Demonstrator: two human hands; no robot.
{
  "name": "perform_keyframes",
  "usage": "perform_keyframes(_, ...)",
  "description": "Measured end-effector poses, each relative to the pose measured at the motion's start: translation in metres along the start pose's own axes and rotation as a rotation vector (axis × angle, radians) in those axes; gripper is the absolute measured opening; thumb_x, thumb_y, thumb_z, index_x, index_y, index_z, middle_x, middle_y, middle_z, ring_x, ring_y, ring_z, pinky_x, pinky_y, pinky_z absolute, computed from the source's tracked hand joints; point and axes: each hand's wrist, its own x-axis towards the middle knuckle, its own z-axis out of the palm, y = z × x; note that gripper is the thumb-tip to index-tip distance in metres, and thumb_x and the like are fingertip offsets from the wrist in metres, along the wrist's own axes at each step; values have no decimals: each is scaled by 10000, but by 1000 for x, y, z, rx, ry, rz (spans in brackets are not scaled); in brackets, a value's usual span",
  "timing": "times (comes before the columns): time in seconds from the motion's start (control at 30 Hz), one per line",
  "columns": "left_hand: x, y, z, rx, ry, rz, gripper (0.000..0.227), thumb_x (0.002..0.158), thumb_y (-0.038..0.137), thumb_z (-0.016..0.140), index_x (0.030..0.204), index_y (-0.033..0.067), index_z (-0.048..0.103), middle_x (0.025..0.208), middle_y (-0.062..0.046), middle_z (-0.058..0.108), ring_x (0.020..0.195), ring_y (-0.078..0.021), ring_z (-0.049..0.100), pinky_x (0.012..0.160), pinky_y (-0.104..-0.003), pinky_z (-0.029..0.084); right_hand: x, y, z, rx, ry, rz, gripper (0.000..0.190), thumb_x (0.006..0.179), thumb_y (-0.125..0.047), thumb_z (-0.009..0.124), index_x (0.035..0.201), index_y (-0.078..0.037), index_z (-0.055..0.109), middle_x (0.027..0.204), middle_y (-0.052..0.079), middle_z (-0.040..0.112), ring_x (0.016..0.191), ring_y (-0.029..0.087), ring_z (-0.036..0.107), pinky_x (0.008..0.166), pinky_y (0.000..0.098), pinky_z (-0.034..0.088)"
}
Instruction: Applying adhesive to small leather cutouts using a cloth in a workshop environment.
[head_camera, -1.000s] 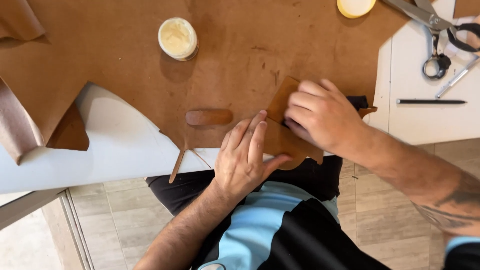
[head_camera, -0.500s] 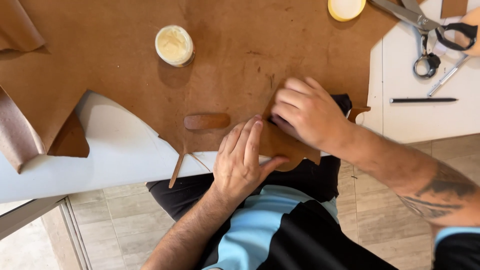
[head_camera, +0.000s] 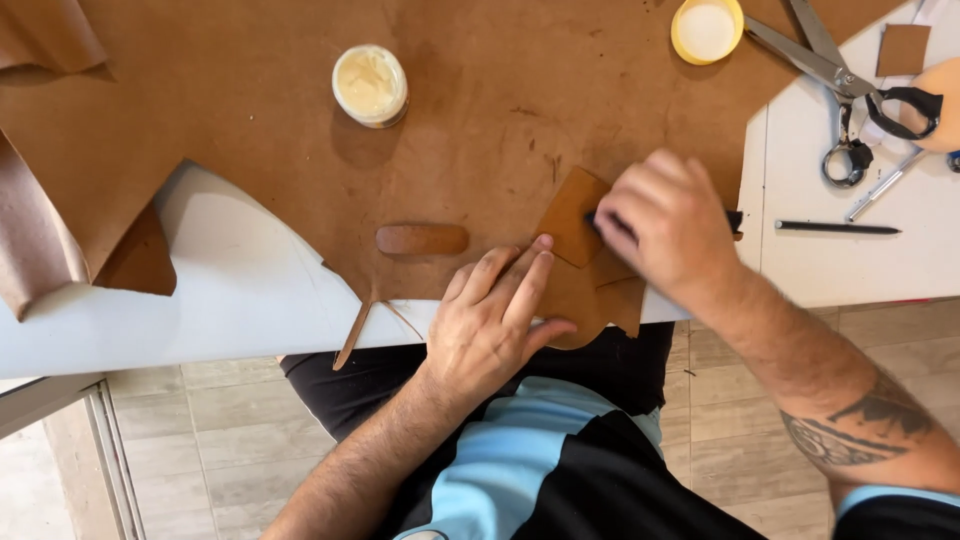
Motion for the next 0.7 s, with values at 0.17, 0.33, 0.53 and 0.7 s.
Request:
perform_keyframes(0.17, 0, 0, 0, 8, -24, -17, 703, 914, 537, 714, 1337, -15, 613, 1202, -142, 726, 1145, -311, 653, 923, -389, 545, 23, -1, 21, 93, 76, 7, 126, 970, -214, 712, 890, -126, 668, 890, 28, 601, 896, 273, 584, 740, 421, 451)
perform_keyframes(0.33, 4, -6, -3, 8, -33, -24, 771, 886, 531, 746, 1394, -25, 585, 1137, -157, 746, 1169, -337, 650, 910, -425, 561, 46, -13, 9, 51, 115, -18, 131, 953, -176, 732, 869, -108, 660, 875, 57, 593, 884, 284, 574, 772, 442, 473)
perform_keyframes(0.53, 4, -7, 3, -2, -43, -19, 756, 902, 521, 729, 1411, -18, 578, 1158, -134, 744, 1196, -317, 632, 938, -397, 544, 48, -8, 15, -89, 155, -101, 183, 950, -164, 704, 779, -153, 641, 810, 39, 579, 824, 263, 569, 717, 436, 476)
perform_keyframes(0.7, 2, -3, -3, -35, -65, -48, 798, 874, 532, 754, 1427, -12, 567, 1137, -133, 747, 1204, -329, 632, 946, -414, 550, 41, -23, 22, -153, 141, -127, 192, 1029, -209, 645, 845, -164, 674, 880, 47, 634, 884, 265, 592, 780, 461, 506)
